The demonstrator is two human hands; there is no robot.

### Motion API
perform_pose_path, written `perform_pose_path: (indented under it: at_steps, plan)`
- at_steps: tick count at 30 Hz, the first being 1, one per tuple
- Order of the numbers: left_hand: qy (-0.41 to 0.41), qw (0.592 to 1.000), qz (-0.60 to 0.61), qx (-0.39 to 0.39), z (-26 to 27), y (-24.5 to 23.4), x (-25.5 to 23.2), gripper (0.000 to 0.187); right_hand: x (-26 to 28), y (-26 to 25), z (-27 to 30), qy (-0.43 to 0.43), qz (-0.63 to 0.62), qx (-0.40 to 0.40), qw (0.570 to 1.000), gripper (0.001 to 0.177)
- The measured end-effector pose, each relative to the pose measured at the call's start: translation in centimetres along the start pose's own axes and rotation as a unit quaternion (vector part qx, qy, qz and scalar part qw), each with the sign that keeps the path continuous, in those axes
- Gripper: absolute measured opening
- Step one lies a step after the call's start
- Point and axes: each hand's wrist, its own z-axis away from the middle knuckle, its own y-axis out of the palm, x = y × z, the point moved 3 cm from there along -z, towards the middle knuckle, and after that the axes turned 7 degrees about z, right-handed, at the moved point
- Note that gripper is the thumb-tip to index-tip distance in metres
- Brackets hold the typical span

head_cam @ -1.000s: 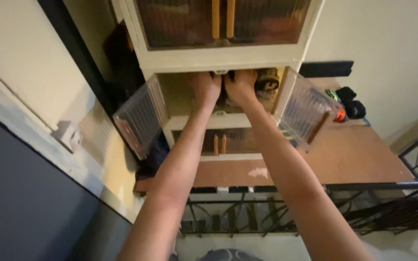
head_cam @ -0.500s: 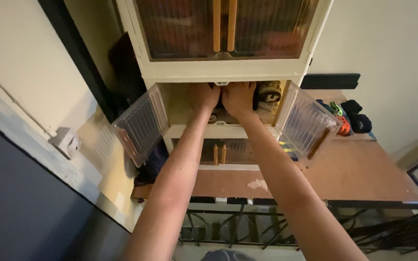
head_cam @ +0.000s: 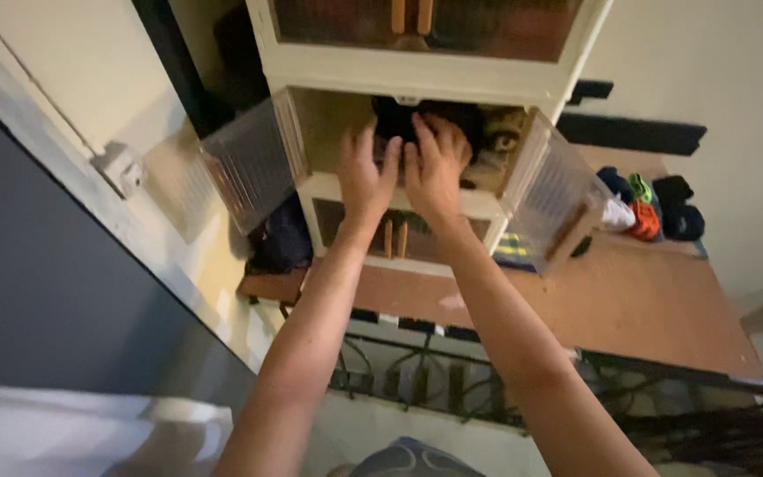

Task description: Organizing and putting away folded socks into a plastic storage cabinet.

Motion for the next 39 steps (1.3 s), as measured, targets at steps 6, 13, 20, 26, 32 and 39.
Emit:
perform_pose_path:
  at_steps: [6,13,20,26,32,39]
  plan:
    - [0.032,0.998,0.046,-0.023,5.5,-4.3,-0.5,0.034,2.6,-2.3,6.3,-0.042,-0.077,0.023,0.996,0.039]
    - [0.012,0.999,0.051,-0.005,13.9,-8.3,-1.3,0.024,6.1,-6.9,13.7,-0.008,-0.077,0.064,0.995,0.042]
    - [-0.074,0.988,0.105,0.08,23.5,-10.2,-4.4,0.023,6.5,-13.0,23.3,0.14,-0.089,0.147,0.975,0.04]
    - [-0.101,0.971,0.146,0.161,30.7,-7.6,-8.7,0.023,3.8,-20.5,30.1,0.285,-0.089,0.154,0.942,0.034]
    - [-0.083,0.949,0.195,0.233,35.8,-2.8,-14.2,0.024,-1.9,-26.7,35.8,0.379,-0.106,0.103,0.914,0.034]
    - [-0.042,0.922,0.258,0.286,39.6,4.4,-23.7,0.029,-9.5,-34.4,41.6,0.453,-0.155,-0.043,0.877,0.036]
